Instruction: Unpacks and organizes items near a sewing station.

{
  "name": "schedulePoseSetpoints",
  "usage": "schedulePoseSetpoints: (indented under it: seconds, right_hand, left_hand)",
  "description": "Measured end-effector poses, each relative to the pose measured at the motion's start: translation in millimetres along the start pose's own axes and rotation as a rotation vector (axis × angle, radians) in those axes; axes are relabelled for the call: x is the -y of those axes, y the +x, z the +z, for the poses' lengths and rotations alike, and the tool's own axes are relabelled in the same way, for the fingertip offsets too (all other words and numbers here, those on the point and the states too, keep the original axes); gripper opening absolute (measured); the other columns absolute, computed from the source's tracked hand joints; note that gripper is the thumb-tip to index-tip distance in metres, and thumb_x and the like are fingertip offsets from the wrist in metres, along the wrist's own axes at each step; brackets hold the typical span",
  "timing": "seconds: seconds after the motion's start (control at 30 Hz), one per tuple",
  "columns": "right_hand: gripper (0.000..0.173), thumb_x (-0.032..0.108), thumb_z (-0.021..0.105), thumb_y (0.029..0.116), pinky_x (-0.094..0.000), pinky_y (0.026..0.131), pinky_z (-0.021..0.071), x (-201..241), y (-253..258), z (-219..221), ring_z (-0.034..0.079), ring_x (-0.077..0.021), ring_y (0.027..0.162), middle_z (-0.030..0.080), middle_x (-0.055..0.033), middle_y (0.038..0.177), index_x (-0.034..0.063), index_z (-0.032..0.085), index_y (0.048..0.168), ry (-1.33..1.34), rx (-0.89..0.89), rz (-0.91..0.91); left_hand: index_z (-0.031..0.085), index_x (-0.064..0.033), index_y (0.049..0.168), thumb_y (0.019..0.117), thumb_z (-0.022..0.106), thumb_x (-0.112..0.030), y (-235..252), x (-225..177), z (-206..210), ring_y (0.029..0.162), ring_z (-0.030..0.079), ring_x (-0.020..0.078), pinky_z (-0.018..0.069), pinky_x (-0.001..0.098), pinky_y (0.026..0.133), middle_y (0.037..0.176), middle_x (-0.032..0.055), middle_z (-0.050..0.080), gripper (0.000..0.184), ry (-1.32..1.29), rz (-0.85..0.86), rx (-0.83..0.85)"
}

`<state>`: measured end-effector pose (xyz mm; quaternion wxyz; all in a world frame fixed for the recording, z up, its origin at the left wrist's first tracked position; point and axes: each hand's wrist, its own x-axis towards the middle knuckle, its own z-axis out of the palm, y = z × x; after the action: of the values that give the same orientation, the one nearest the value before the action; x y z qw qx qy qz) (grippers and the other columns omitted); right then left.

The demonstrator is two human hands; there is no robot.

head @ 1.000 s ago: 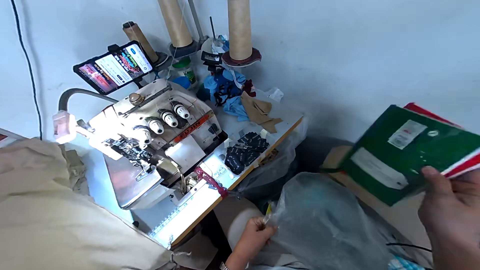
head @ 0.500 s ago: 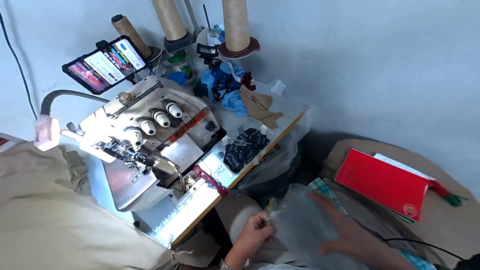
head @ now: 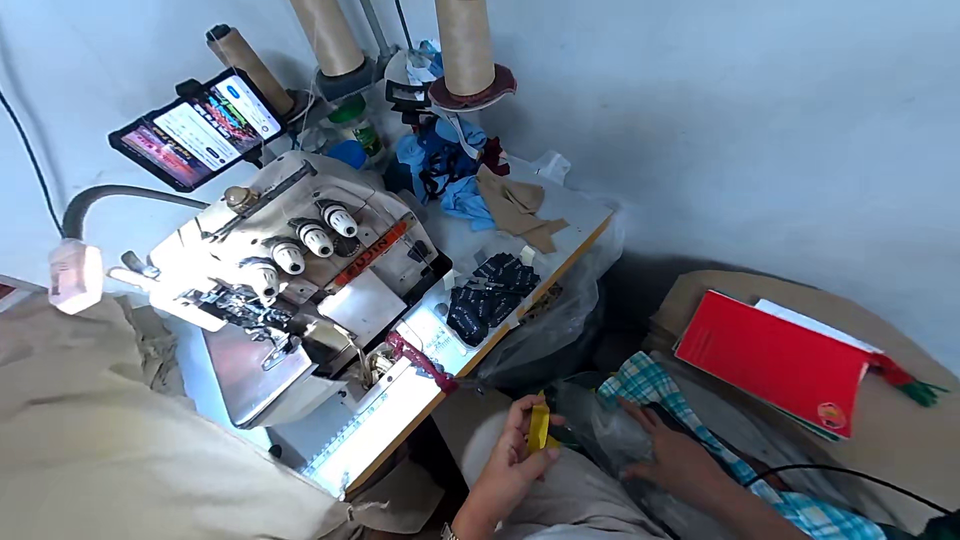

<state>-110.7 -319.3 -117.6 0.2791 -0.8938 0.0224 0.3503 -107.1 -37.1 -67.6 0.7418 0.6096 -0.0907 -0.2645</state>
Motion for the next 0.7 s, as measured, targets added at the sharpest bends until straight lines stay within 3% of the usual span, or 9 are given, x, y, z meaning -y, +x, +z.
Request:
schedulePoseSetpoints:
  seconds: [0.13,0.2,0.27,0.33,0.47,0.53,0.6,0.63,0.7]
  right_hand:
    - [0.108,0.047,0.083,0.0813,-0.0674,0.092,0.0491,17.6,-2.1,3.7,0.062,-0.0483,0.116,0.042,-0.0186,0.158,0.024,0.02,0.166,-0.19,0.045,0.02]
    - [0.101,0.044,0.083,0.0805,-0.0684,0.103,0.0411,25.1,-0.9,9.2,0.045,-0.0483,0.137,0.044,-0.0183,0.156,0.0227,0.029,0.163,-0.278,0.035,-0.007]
    - [0.099,0.041,0.081,0.0814,-0.0685,0.114,0.0274,34.7,-0.2,11.5,0.028,-0.0492,0.148,0.037,-0.0259,0.158,0.0131,0.031,0.162,-0.359,0.073,-0.043]
    - [0.093,0.036,0.081,0.0838,-0.0674,0.117,0.0247,43.6,3.0,14.8,0.024,-0.0501,0.15,0.027,-0.0314,0.161,-0.0023,0.036,0.156,-0.422,0.155,-0.043]
    - [0.078,0.027,0.082,0.082,-0.0652,0.115,0.0284,51.2,14.7,4.6,0.034,-0.0511,0.143,0.038,-0.0318,0.154,-0.0121,0.05,0.141,-0.369,0.234,-0.071]
    - [0.068,0.027,0.079,0.0867,-0.0667,0.108,0.0381,53.8,28.1,-10.0,0.047,-0.0508,0.133,0.051,-0.034,0.141,-0.0109,0.053,0.137,-0.209,0.305,-0.097]
    - [0.05,0.024,0.072,0.0944,-0.0666,0.102,0.0434,58.7,52.7,-24.4,0.059,-0.0478,0.119,0.061,-0.0334,0.125,-0.009,0.06,0.129,-0.051,0.39,-0.158]
    - [0.044,0.021,0.065,0.1005,-0.063,0.103,0.0437,63.2,67.8,-31.4,0.06,-0.0445,0.117,0.062,-0.0326,0.124,-0.0095,0.058,0.131,-0.002,0.467,-0.195]
    - [0.031,0.02,0.05,0.1078,-0.0404,0.088,0.0487,61.5,96.8,-32.9,0.058,-0.0196,0.093,0.062,-0.0156,0.104,-0.0047,0.061,0.123,0.199,0.576,-0.249]
  left_hand:
    - [0.017,-0.0014,0.156,0.0964,0.063,-0.014,2.7,3.9,-0.4,0.083,0.062,0.0074,0.0477,0.0215,0.06,0.143,0.0135,0.056,0.076,-0.07,0.087,0.025]
    - [0.019,-0.0012,0.157,0.0982,0.061,-0.017,5.7,4.8,1.4,0.082,0.06,0.0071,0.0466,0.0213,0.061,0.143,0.0138,0.056,0.074,-0.069,0.123,0.045]
    - [0.021,0.0012,0.156,0.0987,0.058,-0.015,12.1,0.3,6.0,0.084,0.059,0.0064,0.0465,0.0213,0.062,0.141,0.0126,0.056,0.069,-0.031,0.144,0.06]
    - [0.022,0.0036,0.155,0.0995,0.056,-0.015,17.9,-7.1,9.7,0.092,0.06,0.0077,0.0485,0.022,0.067,0.14,0.0129,0.056,0.067,0.021,0.156,0.073]
    - [0.021,0.0041,0.156,0.1015,0.056,-0.018,21.6,-9.3,3.9,0.107,0.062,0.0142,0.0525,0.0263,0.077,0.14,0.0148,0.057,0.068,0.049,0.175,0.103]
    - [0.02,0.0024,0.157,0.1018,0.057,-0.02,21.0,-9.1,3.9,0.103,0.062,0.0127,0.0524,0.0259,0.076,0.139,0.0137,0.058,0.07,0.06,0.172,0.145]
    - [0.02,0.0046,0.157,0.1019,0.058,-0.024,21.0,-11.3,9.3,0.114,0.061,0.0155,0.0541,0.0301,0.087,0.14,0.0156,0.056,0.073,0.101,0.174,0.214]
    - [0.019,0.0059,0.157,0.1015,0.059,-0.025,21.5,-12.0,12.0,0.12,0.059,0.0175,0.0537,0.0331,0.095,0.142,0.017,0.054,0.075,0.121,0.175,0.243]
    - [0.019,0.0054,0.157,0.1005,0.061,-0.024,23.4,-12.4,14.9,0.12,0.058,0.0165,0.053,0.0317,0.093,0.144,0.0167,0.052,0.076,0.115,0.178,0.244]
